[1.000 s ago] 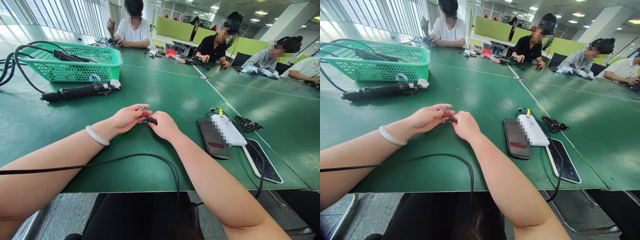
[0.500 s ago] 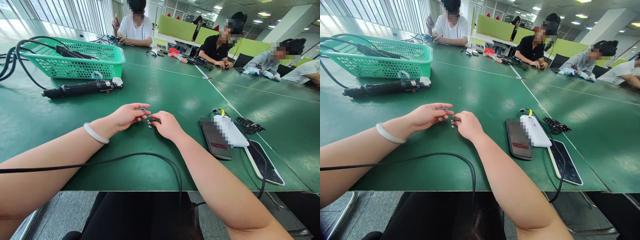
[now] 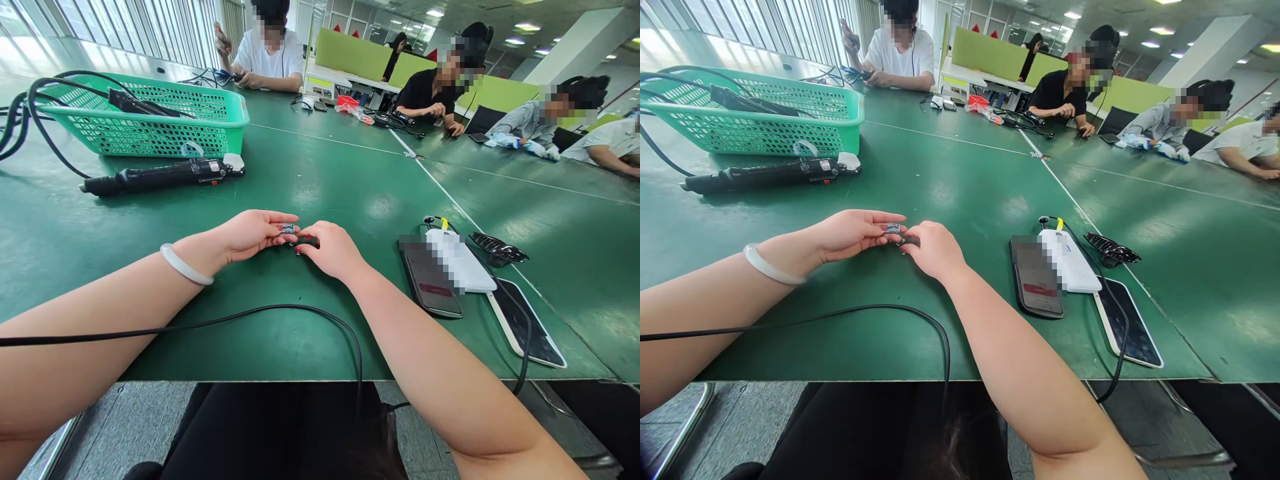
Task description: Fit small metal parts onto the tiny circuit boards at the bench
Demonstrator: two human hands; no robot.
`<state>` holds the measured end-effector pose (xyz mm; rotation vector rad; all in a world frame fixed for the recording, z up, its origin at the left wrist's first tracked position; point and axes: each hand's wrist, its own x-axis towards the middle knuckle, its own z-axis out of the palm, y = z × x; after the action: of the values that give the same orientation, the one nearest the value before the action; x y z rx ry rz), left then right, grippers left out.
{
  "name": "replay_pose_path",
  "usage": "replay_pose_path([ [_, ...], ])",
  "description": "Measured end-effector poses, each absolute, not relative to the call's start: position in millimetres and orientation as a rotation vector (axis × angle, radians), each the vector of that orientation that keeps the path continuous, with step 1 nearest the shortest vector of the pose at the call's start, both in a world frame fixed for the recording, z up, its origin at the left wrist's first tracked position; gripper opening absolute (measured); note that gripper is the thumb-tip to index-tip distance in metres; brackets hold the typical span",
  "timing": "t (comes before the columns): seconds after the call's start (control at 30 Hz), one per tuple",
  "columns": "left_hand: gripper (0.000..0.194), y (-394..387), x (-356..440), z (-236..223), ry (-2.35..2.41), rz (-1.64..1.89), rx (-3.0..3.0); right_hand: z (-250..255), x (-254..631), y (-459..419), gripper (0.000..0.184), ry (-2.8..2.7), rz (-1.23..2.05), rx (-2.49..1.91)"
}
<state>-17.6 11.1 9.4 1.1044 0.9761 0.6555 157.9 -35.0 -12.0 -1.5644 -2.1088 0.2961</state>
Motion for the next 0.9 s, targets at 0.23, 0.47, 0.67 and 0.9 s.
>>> replay_pose_path([
  [0.23,0.022,14.9,-19.9,5.9,0.974,0.706,1.155,-13.7,155.4,-34.6,0.017,-2.127,0.261,-1.567],
  [0.47,0.03,13.3,-21.3,8.4,1.086,0.71,1.354,-12.7,151.3,-36.1,0.016,-2.07,0.273,-1.587],
  [0.67,0.028,10.4,-20.3,10.7,1.173,0.71,1.46,-13.1,150.5,-34.9,0.016,-2.05,0.254,-1.611],
  [0.9,0.021,8.7,-16.7,10.8,1.081,0.696,1.414,-8.7,158.2,-38.5,0.013,-1.822,0.378,-1.413],
])
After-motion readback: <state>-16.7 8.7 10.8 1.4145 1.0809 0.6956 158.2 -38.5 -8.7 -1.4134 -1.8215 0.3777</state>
